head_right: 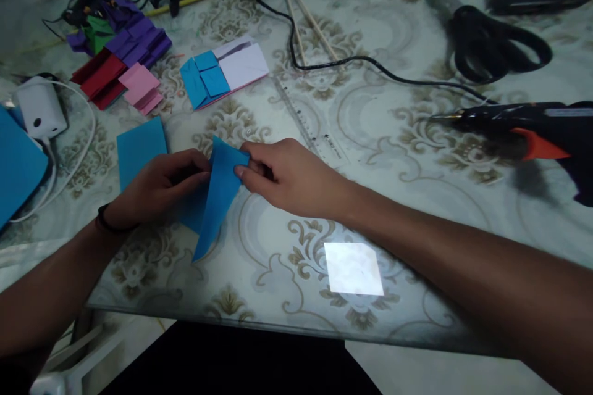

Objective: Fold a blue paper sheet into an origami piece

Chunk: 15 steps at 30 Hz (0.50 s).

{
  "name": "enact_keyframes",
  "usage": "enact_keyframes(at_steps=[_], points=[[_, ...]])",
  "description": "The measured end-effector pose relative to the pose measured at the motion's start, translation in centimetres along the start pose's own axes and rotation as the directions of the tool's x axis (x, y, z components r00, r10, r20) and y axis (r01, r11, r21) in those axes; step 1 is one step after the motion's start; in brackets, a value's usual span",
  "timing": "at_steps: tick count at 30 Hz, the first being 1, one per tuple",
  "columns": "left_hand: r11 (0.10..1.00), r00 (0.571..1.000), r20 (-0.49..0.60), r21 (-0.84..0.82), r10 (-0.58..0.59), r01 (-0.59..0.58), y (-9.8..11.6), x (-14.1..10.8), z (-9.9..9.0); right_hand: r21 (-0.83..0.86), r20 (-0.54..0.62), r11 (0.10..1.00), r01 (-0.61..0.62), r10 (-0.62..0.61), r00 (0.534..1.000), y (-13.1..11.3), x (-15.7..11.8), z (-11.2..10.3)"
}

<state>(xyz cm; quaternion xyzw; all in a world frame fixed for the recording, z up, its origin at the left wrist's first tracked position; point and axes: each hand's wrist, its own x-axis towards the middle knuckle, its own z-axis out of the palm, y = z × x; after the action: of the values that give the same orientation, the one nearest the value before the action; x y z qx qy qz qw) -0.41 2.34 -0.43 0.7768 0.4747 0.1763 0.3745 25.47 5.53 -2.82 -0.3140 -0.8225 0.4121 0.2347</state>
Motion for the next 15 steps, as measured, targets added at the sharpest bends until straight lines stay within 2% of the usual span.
enact_keyframes(at_steps=[15], points=[[1.000,1.000,0.015,-0.015,-0.007,0.008,-0.07,0.01,-0.03,0.000,0.014,1.000,-0.013,0.013,1.000,-0.09,-0.06,-0.12]])
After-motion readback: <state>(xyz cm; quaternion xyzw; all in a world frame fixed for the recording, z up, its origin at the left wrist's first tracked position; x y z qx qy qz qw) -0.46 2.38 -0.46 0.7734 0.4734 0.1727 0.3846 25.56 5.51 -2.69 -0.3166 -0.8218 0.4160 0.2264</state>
